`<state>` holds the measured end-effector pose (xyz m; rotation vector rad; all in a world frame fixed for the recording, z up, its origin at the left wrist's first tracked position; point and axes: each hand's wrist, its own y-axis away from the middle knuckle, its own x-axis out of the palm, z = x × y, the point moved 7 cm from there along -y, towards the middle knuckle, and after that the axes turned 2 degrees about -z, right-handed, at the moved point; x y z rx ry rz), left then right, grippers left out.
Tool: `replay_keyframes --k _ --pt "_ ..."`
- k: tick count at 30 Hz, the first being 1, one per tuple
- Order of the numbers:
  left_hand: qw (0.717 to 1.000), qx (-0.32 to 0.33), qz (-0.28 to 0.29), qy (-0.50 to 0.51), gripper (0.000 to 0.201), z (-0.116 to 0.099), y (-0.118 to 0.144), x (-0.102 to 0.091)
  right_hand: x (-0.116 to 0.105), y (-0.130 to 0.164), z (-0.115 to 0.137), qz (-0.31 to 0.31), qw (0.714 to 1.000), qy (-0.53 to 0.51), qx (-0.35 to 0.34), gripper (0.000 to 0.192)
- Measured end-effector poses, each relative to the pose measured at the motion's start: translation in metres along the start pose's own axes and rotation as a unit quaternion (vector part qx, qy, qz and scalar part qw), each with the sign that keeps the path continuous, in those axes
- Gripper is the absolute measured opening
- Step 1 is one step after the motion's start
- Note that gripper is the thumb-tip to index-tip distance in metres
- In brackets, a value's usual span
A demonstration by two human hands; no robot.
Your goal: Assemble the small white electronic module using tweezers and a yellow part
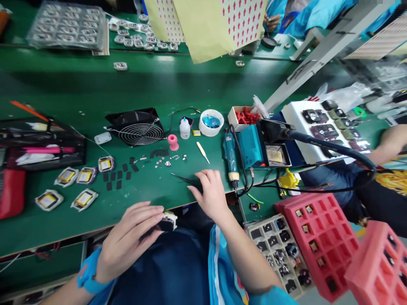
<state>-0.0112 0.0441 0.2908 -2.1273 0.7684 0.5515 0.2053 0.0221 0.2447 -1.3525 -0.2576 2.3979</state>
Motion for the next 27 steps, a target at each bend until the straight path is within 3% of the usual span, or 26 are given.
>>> replay_keyframes --k 4,7,11,14,17,19,21,23,27 --pt "1.0 0.013 0.007 -0.013 0.034 -0.005 -0.003 0.0 0.021 -0.006 -0.005 0.086 0.993 0.085 -0.011 0.011" --pt "1.0 0.014 0.001 -0.024 0.033 -0.005 -0.004 -0.001 0.022 -0.008 -0.009 0.111 0.991 0.071 0.014 0.018" --pt "0.999 0.015 -0.001 -0.029 0.034 -0.004 -0.005 -0.001 0.009 -0.008 -0.035 0.073 0.988 -0.044 0.125 0.022" --pt "1.0 0.016 -0.001 -0.026 0.032 -0.005 -0.005 -0.001 0.001 -0.003 -0.046 0.072 0.978 -0.099 0.166 0.02" --pt "1.0 0.015 0.002 -0.017 0.028 -0.005 -0.006 0.001 -0.007 0.01 -0.041 0.093 0.944 -0.234 0.213 0.02" --pt "1.0 0.015 0.004 -0.008 0.026 -0.006 -0.007 0.002 -0.022 0.021 -0.028 0.061 0.909 -0.341 0.231 0.017" --pt "1.0 0.009 0.011 0.006 0.025 -0.006 -0.008 0.004 -0.045 0.03 -0.011 0.003 0.894 -0.397 0.206 0.007" --pt "1.0 0.003 0.015 0.023 0.024 -0.006 -0.009 0.005 -0.067 0.037 0.008 -0.029 0.901 -0.407 0.149 0.011" --pt "0.999 0.004 0.018 0.045 0.022 -0.009 -0.01 0.006 -0.083 0.044 0.042 0.043 0.923 -0.382 0.007 0.036"
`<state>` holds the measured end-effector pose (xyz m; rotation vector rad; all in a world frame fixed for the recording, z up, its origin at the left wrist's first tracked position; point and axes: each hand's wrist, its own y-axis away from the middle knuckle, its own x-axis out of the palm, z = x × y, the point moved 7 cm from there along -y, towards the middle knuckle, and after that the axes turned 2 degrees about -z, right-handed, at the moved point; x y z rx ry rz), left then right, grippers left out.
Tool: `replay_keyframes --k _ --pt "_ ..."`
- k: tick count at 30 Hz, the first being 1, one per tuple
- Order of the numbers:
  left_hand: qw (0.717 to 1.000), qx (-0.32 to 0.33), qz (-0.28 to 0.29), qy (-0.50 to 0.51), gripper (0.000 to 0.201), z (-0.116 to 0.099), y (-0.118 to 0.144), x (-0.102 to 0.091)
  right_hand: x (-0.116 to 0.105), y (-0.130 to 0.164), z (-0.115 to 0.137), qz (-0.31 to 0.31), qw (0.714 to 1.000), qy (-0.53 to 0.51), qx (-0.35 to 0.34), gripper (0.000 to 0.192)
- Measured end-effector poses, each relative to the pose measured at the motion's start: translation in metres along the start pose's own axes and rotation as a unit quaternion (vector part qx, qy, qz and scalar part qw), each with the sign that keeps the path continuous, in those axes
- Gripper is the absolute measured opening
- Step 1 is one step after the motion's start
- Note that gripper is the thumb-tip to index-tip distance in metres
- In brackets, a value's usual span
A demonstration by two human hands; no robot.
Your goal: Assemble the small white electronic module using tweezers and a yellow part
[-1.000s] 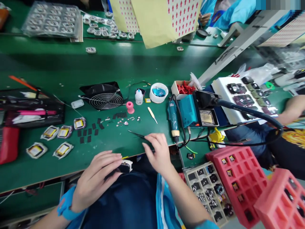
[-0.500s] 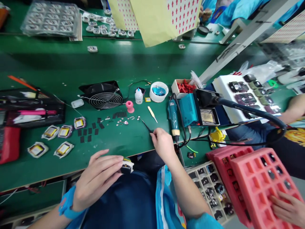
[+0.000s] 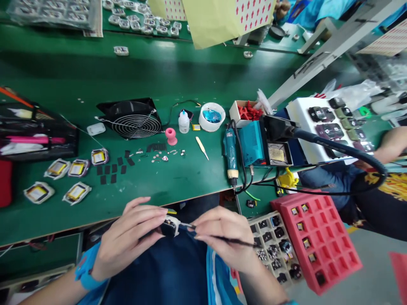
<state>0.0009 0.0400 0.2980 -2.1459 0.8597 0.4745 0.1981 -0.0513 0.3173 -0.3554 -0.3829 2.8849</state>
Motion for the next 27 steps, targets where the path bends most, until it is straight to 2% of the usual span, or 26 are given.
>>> replay_keyframes --k 3,6,16,21,27 --pt "1.0 0.0 0.005 0.002 0.025 -0.001 0.0 0.001 0.009 -0.002 0.01 0.06 0.997 0.015 -0.048 0.046" --pt "1.0 0.008 0.0 0.005 0.026 -0.002 0.0 0.0 0.016 -0.008 0.014 0.075 0.995 0.003 -0.065 0.048" --pt "1.0 0.008 0.001 0.012 0.024 -0.006 0.0 -0.003 0.024 -0.01 0.025 0.08 0.985 0.01 -0.155 0.027" --pt "1.0 0.015 0.0 0.017 0.021 -0.009 -0.001 -0.003 0.025 -0.009 0.025 0.092 0.98 0.01 -0.175 0.024" --pt "0.999 0.027 -0.011 -0.014 0.023 -0.011 -0.001 -0.004 0.025 -0.007 0.02 0.065 0.984 -0.009 -0.165 0.024"
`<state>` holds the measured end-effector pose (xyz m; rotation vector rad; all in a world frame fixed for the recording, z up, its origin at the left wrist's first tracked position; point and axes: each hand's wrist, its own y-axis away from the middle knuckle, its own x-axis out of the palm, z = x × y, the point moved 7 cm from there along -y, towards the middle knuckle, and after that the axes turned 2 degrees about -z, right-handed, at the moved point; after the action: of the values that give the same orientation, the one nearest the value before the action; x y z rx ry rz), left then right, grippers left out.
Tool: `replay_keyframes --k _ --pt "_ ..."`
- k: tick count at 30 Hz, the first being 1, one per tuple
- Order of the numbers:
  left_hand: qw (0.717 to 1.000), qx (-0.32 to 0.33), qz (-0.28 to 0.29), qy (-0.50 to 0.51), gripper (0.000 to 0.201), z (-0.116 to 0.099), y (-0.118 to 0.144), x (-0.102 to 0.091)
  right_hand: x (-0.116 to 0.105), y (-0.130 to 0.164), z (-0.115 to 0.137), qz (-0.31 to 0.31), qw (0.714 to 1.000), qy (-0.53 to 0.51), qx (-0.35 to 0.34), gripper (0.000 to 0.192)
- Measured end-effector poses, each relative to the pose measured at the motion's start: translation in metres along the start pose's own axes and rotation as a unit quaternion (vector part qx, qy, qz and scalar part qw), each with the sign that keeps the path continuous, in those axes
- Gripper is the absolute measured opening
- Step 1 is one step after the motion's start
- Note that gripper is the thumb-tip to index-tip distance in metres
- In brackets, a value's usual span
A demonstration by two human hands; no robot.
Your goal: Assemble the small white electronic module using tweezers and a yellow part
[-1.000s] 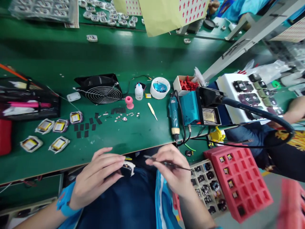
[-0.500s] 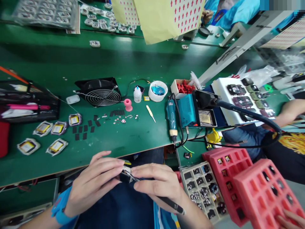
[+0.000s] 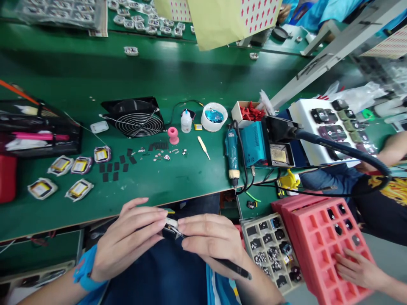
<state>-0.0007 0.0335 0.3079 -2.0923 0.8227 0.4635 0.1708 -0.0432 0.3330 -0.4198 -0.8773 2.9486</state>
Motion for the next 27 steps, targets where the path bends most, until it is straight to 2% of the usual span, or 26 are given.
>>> replay_keyframes --k 12,27 --pt "1.0 -0.006 0.005 -0.003 0.026 0.0019 0.0016 0.001 0.0019 -0.001 -0.0004 -0.011 1.0 0.019 0.0 0.015" --pt "0.999 -0.004 0.006 -0.031 0.021 -0.0004 0.0 -0.0018 0.0026 -0.0055 0.0082 0.057 0.996 0.071 0.006 0.014"
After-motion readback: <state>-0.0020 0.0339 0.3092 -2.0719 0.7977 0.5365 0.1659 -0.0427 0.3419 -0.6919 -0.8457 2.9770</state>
